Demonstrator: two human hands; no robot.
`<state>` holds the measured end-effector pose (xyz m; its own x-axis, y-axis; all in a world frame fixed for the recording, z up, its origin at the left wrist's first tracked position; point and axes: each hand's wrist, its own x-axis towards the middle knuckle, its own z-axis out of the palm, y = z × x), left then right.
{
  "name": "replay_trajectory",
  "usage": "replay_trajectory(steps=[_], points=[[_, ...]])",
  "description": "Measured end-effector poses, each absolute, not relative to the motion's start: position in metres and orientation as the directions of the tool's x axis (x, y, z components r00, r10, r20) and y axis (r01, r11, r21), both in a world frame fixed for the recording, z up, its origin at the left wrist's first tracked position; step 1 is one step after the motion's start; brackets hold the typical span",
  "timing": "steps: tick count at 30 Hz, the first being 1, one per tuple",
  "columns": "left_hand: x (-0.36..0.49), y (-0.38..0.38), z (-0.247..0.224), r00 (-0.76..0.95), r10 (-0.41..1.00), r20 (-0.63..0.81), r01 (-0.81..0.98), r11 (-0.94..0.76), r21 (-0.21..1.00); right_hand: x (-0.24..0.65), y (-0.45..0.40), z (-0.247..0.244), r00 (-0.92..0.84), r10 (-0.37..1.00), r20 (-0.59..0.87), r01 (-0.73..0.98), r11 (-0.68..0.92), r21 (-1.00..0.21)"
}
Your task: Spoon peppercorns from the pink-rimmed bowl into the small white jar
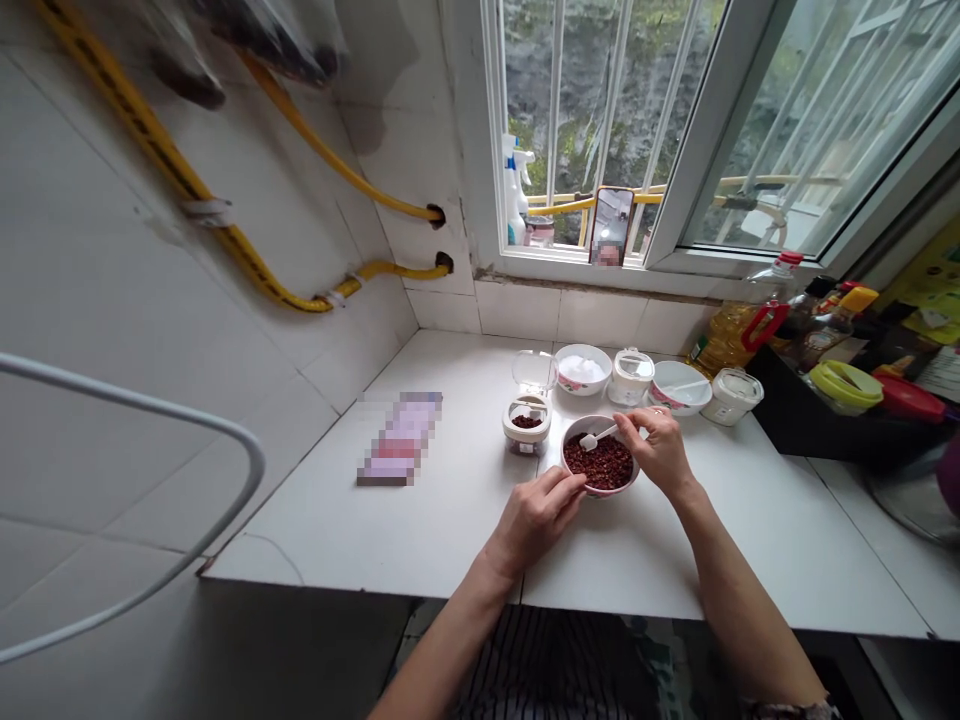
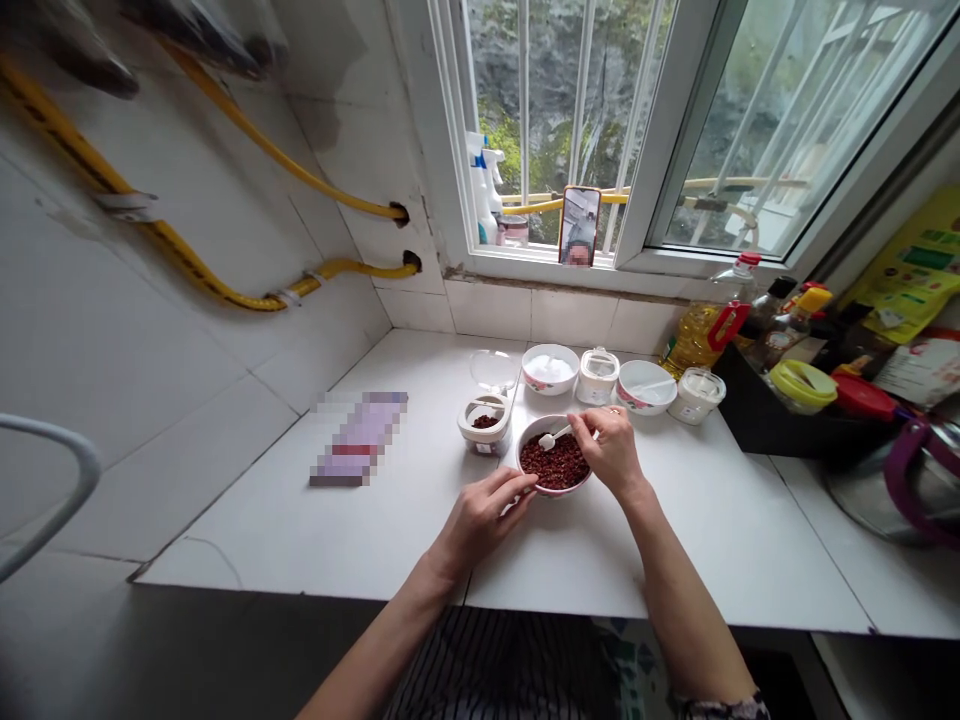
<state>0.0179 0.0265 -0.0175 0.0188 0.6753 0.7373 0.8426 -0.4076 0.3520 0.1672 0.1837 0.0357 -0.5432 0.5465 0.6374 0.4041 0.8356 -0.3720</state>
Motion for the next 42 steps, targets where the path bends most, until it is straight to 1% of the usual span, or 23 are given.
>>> replay_trajectory(steps=[2, 5, 9, 11, 14, 17, 20, 23, 25, 28, 31, 34, 38, 42], points=[[0.018, 0.027, -0.017, 0.023, 0.668, 0.744, 0.842, -0.415, 0.346, 0.17, 0.186, 0.037, -0.509, 0.542, 0.669, 0.438, 0.832, -0.341], [0.018, 0.027, -0.016, 0.03, 0.665, 0.746, 0.844, -0.417, 0.337, 0.17, 0.186, 0.035, -0.534, 0.515, 0.67, 0.467, 0.841, -0.273], [0.018, 0.027, -0.017, 0.022, 0.669, 0.743, 0.846, -0.408, 0.342, 0.166, 0.181, 0.036, -0.584, 0.492, 0.646, 0.411, 0.865, -0.288], [0.018, 0.027, -0.017, 0.022, 0.673, 0.739, 0.847, -0.406, 0.344, 0.168, 0.18, 0.041, -0.576, 0.475, 0.665, 0.411, 0.872, -0.267], [0.018, 0.027, -0.017, 0.027, 0.668, 0.744, 0.848, -0.409, 0.337, 0.175, 0.179, 0.052, -0.562, 0.434, 0.704, 0.495, 0.859, -0.135], [0.018, 0.027, -0.017, 0.024, 0.655, 0.756, 0.848, -0.414, 0.332, 0.177, 0.175, 0.057, -0.596, 0.39, 0.702, 0.544, 0.839, -0.005], [0.019, 0.027, -0.017, 0.024, 0.655, 0.756, 0.843, -0.42, 0.337, 0.172, 0.166, 0.055, -0.669, 0.347, 0.657, 0.486, 0.873, 0.034], [0.019, 0.027, -0.016, 0.024, 0.651, 0.758, 0.839, -0.426, 0.339, 0.168, 0.159, 0.054, -0.713, 0.313, 0.627, 0.398, 0.917, -0.005], [0.019, 0.027, -0.016, 0.022, 0.65, 0.76, 0.837, -0.428, 0.341, 0.169, 0.158, 0.056, -0.692, 0.325, 0.645, 0.381, 0.923, -0.055], [0.019, 0.028, -0.015, 0.022, 0.647, 0.762, 0.831, -0.435, 0.346, 0.173, 0.163, 0.059, -0.611, 0.391, 0.688, 0.419, 0.898, -0.138], [0.018, 0.028, -0.015, 0.027, 0.636, 0.771, 0.835, -0.438, 0.332, 0.175, 0.168, 0.056, -0.539, 0.467, 0.701, 0.447, 0.864, -0.232], [0.018, 0.028, -0.015, 0.033, 0.631, 0.775, 0.842, -0.436, 0.319, 0.17, 0.169, 0.047, -0.535, 0.503, 0.678, 0.419, 0.856, -0.305], [0.018, 0.028, -0.015, 0.033, 0.637, 0.77, 0.838, -0.437, 0.326, 0.159, 0.167, 0.034, -0.553, 0.519, 0.652, 0.381, 0.853, -0.357], [0.018, 0.028, -0.017, 0.038, 0.635, 0.772, 0.827, -0.453, 0.332, 0.156, 0.17, 0.029, -0.476, 0.598, 0.644, 0.378, 0.801, -0.464]])
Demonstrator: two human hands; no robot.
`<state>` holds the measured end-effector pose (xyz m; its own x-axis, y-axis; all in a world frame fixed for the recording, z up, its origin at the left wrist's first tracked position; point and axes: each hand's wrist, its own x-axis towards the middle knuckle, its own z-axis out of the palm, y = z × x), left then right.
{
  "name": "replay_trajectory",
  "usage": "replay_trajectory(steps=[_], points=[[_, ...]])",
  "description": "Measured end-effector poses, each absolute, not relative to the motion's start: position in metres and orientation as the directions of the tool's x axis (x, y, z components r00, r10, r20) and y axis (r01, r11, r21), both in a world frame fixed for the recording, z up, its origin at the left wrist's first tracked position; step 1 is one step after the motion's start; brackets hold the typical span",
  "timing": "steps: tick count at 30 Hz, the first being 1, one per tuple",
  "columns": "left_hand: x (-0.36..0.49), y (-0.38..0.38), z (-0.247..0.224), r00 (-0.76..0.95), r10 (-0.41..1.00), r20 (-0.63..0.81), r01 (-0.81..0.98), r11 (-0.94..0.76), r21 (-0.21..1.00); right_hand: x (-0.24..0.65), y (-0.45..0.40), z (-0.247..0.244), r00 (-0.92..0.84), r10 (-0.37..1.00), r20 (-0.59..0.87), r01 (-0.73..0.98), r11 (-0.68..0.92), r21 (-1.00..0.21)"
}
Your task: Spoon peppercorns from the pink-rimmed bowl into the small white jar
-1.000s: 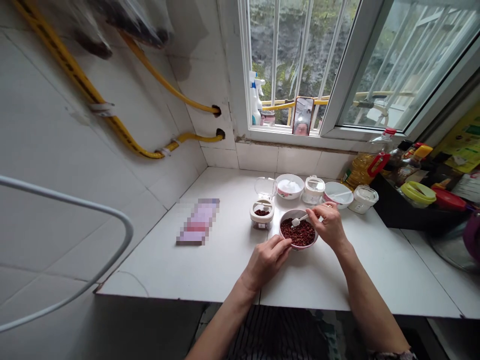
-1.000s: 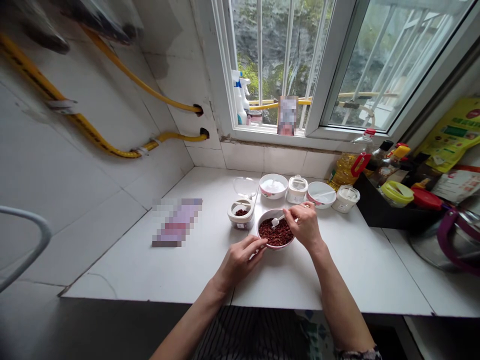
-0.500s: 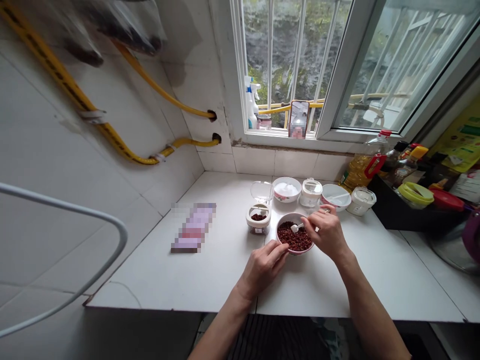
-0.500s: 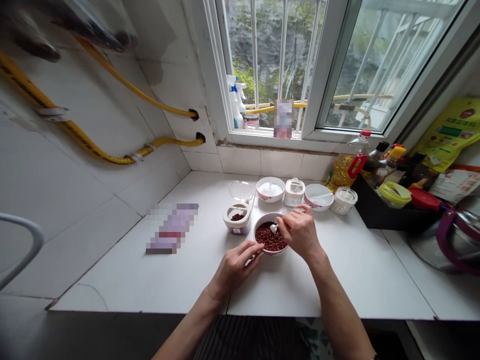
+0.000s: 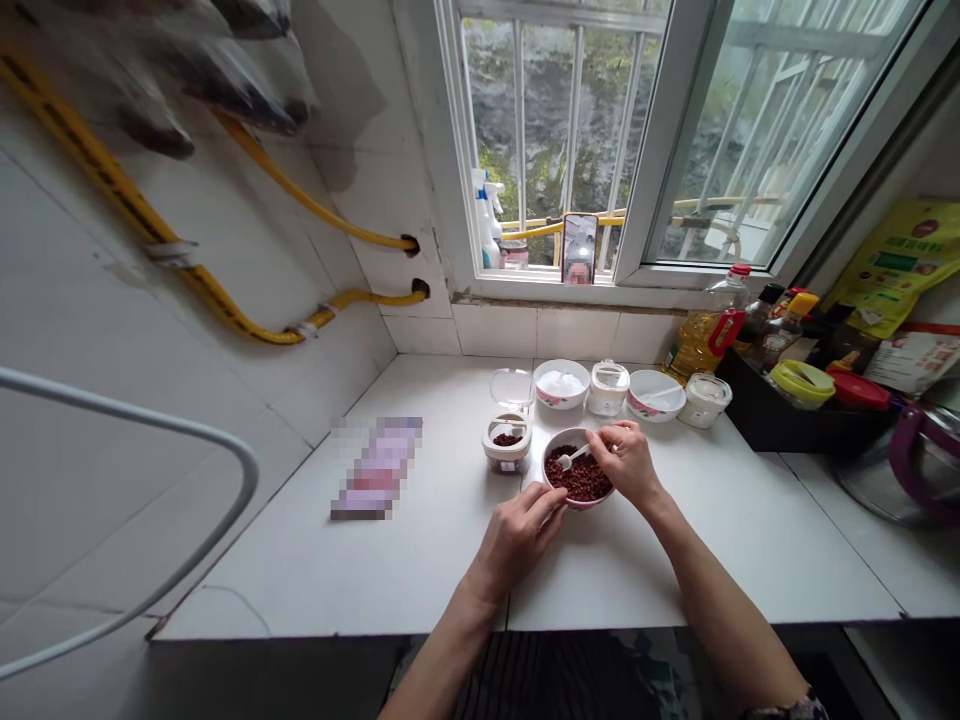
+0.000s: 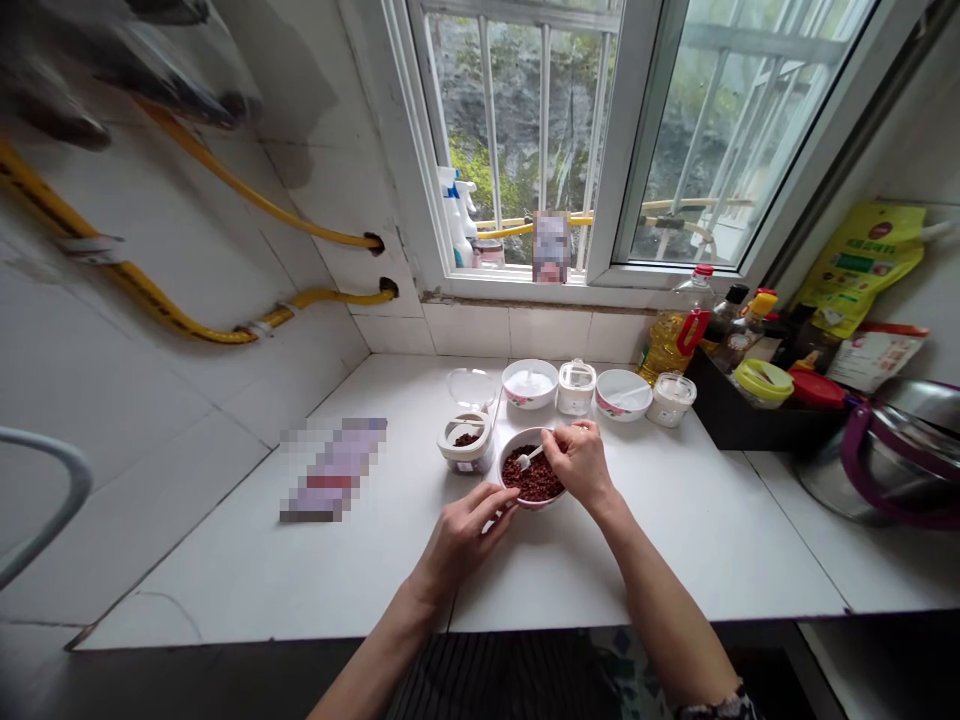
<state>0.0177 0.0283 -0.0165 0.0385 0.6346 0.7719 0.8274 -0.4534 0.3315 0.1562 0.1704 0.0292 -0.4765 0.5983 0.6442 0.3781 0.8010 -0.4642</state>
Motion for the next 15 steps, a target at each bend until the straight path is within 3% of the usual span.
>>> replay_trajectory(steps=[8, 15], points=[[0.0178, 0.03, -0.0188, 0.031, 0.626, 0.779, 0.826, -0.455, 0.333, 0.1609, 0.1795, 0.0303, -0.402, 0.758, 0.514, 0.318, 0.642, -0.698], [0.0176, 0.0298, -0.02, 0.034, 0.634, 0.773, 0.816, -0.464, 0.345, 0.1568, 0.182, 0.0216, -0.4, 0.696, 0.596, 0.371, 0.718, -0.589]])
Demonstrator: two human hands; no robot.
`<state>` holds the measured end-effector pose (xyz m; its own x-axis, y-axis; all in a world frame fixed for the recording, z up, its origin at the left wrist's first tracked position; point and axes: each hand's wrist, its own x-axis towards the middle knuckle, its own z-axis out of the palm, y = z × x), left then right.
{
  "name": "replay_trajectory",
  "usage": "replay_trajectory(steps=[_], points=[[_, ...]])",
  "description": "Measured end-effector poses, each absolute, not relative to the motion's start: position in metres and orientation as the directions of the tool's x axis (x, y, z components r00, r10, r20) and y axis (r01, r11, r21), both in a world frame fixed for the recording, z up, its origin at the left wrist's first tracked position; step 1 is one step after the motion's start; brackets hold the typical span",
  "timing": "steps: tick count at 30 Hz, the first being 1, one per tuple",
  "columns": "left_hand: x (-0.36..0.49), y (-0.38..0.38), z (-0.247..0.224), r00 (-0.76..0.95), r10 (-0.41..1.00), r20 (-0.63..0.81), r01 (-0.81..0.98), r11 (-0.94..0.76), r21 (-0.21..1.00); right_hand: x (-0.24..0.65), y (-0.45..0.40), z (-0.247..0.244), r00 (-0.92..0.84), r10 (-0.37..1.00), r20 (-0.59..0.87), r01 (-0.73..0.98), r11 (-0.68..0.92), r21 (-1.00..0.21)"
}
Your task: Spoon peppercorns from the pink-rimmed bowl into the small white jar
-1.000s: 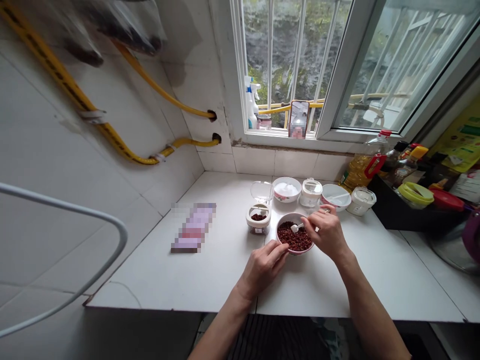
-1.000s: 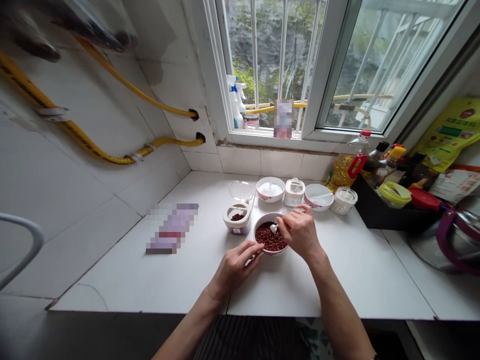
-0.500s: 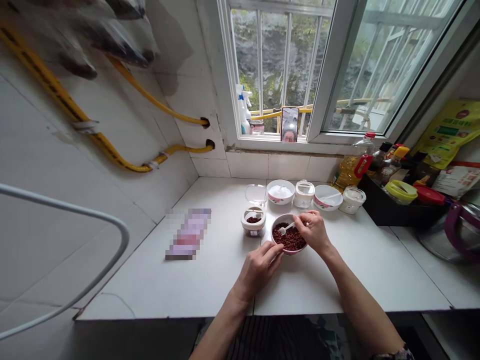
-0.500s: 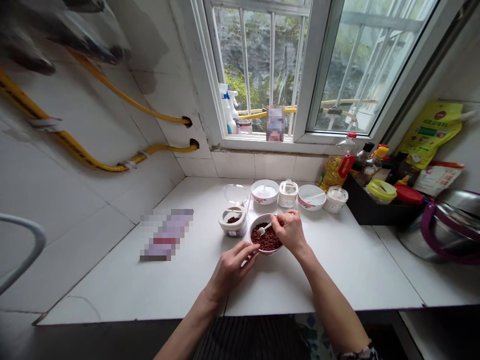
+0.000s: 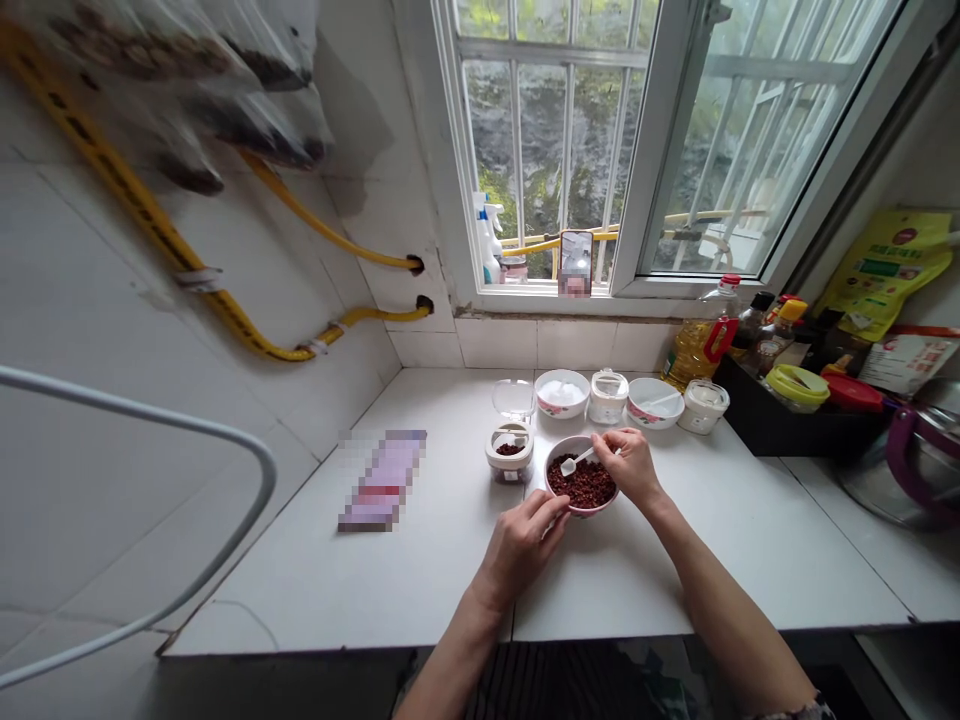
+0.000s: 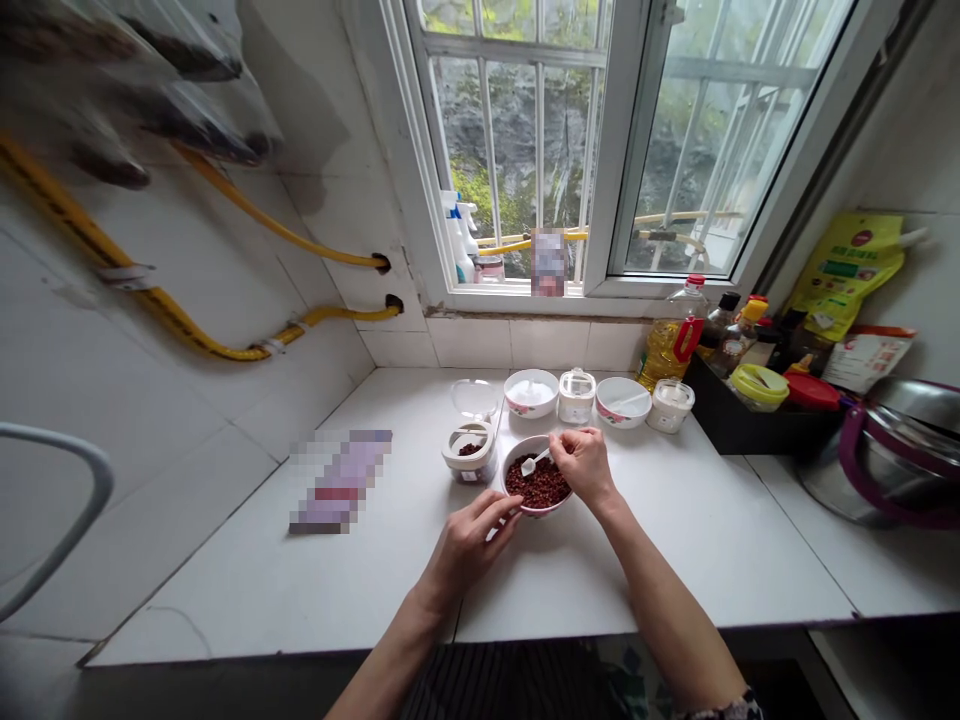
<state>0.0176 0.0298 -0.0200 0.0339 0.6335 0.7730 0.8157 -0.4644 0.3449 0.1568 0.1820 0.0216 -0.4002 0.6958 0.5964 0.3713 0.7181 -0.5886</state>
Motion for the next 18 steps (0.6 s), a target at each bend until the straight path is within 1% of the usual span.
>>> replay_trajectory(steps=[5, 9, 13, 16, 18], points=[[0.018, 0.0285, -0.019, 0.028, 0.653, 0.757, 0.816, -0.452, 0.36, 0.1561, 0.1815, 0.0197, -0.407, 0.671, 0.62, 0.38, 0.741, -0.553], [0.0178, 0.0288, -0.0191, 0.034, 0.634, 0.773, 0.829, -0.45, 0.333, 0.1526, 0.1778, 0.0188, -0.439, 0.655, 0.615, 0.345, 0.755, -0.558], [0.0181, 0.029, -0.0198, 0.026, 0.641, 0.767, 0.822, -0.451, 0.349, 0.1516, 0.1759, 0.0203, -0.442, 0.703, 0.557, 0.293, 0.7, -0.651], [0.0185, 0.0285, -0.0196, 0.025, 0.659, 0.752, 0.812, -0.452, 0.369, 0.1537, 0.176, 0.0235, -0.431, 0.783, 0.449, 0.236, 0.577, -0.781], [0.0187, 0.0283, -0.0192, 0.026, 0.653, 0.757, 0.815, -0.453, 0.362, 0.1552, 0.1764, 0.0255, -0.427, 0.823, 0.375, 0.187, 0.486, -0.854]])
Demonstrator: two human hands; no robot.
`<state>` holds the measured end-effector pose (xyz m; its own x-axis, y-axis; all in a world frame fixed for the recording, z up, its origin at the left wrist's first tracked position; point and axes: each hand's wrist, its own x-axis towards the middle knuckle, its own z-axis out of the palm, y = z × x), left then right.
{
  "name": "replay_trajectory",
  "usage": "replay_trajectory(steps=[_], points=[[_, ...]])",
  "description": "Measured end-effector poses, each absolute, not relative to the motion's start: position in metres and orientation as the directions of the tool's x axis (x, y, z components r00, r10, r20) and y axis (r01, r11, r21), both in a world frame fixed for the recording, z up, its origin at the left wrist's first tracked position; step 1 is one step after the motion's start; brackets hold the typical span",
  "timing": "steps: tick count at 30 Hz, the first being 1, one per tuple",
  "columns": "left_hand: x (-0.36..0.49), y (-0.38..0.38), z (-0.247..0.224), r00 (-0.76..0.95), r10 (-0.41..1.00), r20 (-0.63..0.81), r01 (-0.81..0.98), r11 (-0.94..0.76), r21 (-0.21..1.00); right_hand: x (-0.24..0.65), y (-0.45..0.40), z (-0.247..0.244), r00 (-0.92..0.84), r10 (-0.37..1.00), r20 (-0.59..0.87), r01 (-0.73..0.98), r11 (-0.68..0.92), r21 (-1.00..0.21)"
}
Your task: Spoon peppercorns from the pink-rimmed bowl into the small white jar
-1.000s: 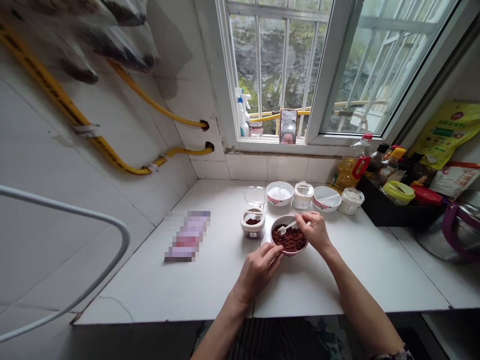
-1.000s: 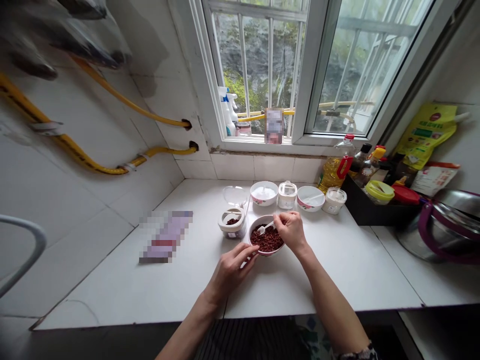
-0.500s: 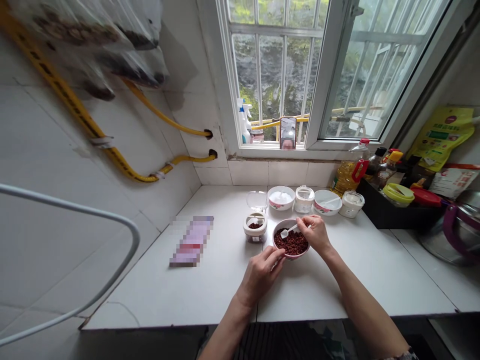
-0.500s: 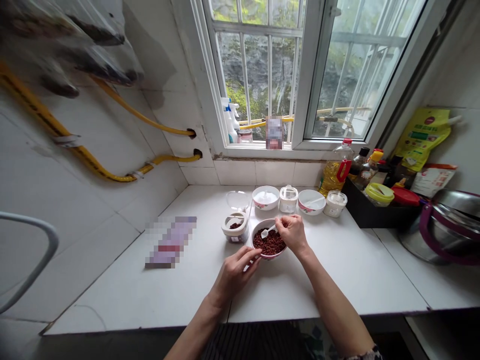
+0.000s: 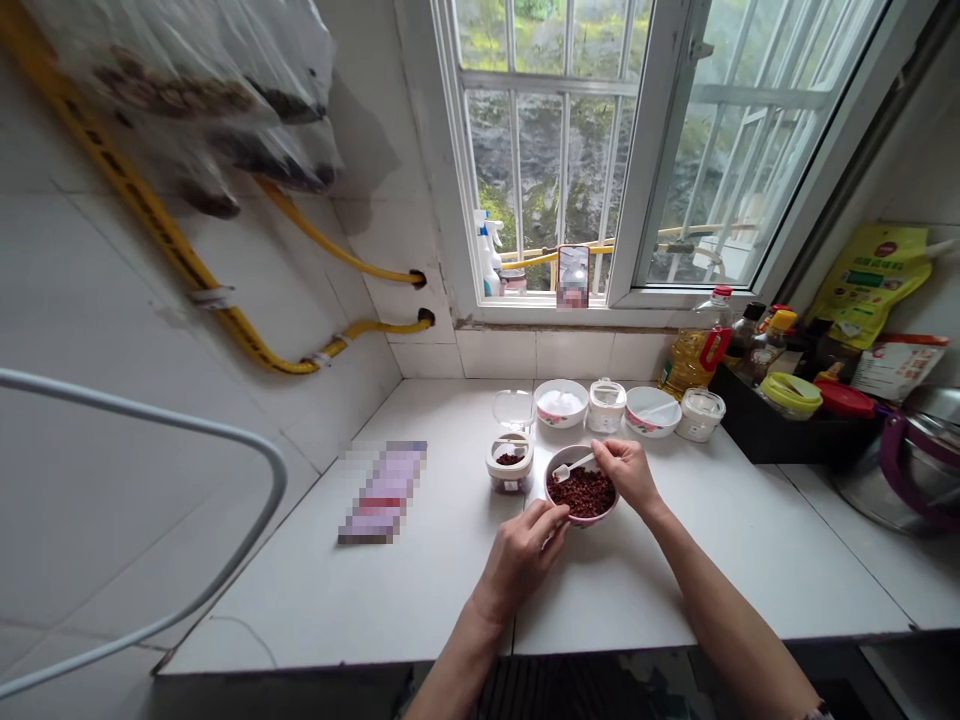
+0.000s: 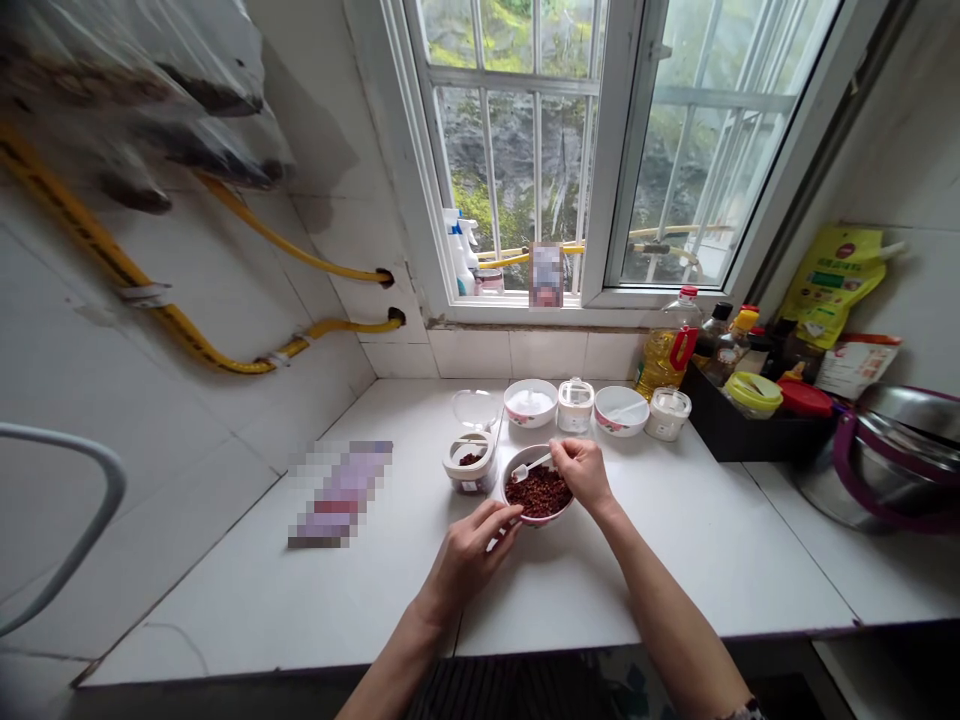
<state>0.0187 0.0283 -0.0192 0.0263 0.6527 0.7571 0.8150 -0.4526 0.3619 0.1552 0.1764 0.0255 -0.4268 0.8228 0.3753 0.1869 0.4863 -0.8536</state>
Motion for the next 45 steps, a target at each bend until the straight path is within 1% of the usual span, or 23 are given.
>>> replay_trajectory(steps=[3, 5, 8, 10, 13, 15, 19, 22, 25, 28, 33, 37, 45], points=[[0.019, 0.029, -0.019, 0.028, 0.633, 0.774, 0.826, -0.45, 0.338, 0.156, 0.177, 0.027, -0.43, 0.837, 0.337, 0.133, 0.428, -0.894], [0.018, 0.029, -0.019, 0.029, 0.627, 0.779, 0.834, -0.444, 0.326, 0.156, 0.178, 0.027, -0.433, 0.837, 0.334, 0.125, 0.423, -0.897], [0.018, 0.029, -0.019, 0.029, 0.631, 0.775, 0.834, -0.443, 0.329, 0.156, 0.178, 0.027, -0.434, 0.832, 0.346, 0.155, 0.447, -0.881], [0.019, 0.029, -0.019, 0.03, 0.629, 0.776, 0.833, -0.445, 0.329, 0.156, 0.178, 0.027, -0.421, 0.812, 0.405, 0.205, 0.521, -0.829], [0.019, 0.03, -0.018, 0.031, 0.618, 0.785, 0.84, -0.442, 0.315, 0.156, 0.178, 0.026, -0.4, 0.748, 0.53, 0.288, 0.651, -0.702], [0.019, 0.03, -0.018, 0.03, 0.615, 0.788, 0.841, -0.441, 0.312, 0.156, 0.18, 0.024, -0.402, 0.714, 0.573, 0.32, 0.696, -0.643], [0.019, 0.03, -0.018, 0.03, 0.62, 0.784, 0.841, -0.439, 0.315, 0.156, 0.182, 0.021, -0.404, 0.687, 0.604, 0.353, 0.726, -0.59], [0.019, 0.029, -0.018, 0.036, 0.626, 0.779, 0.84, -0.442, 0.316, 0.155, 0.181, 0.02, -0.415, 0.681, 0.604, 0.359, 0.732, -0.579], [0.019, 0.029, -0.018, 0.034, 0.631, 0.775, 0.835, -0.443, 0.325, 0.153, 0.178, 0.021, -0.434, 0.686, 0.584, 0.338, 0.725, -0.6], [0.018, 0.029, -0.019, 0.03, 0.631, 0.775, 0.834, -0.443, 0.329, 0.154, 0.176, 0.024, -0.41, 0.715, 0.567, 0.321, 0.695, -0.644], [0.018, 0.03, -0.019, 0.028, 0.63, 0.776, 0.828, -0.45, 0.335, 0.157, 0.178, 0.026, -0.359, 0.796, 0.488, 0.276, 0.59, -0.759], [0.018, 0.029, -0.019, 0.026, 0.624, 0.781, 0.829, -0.45, 0.331, 0.158, 0.181, 0.026, -0.348, 0.843, 0.411, 0.2, 0.495, -0.846], [0.019, 0.029, -0.02, 0.024, 0.649, 0.761, 0.843, -0.423, 0.333, 0.162, 0.191, 0.027, -0.324, 0.878, 0.353, 0.104, 0.403, -0.909]])
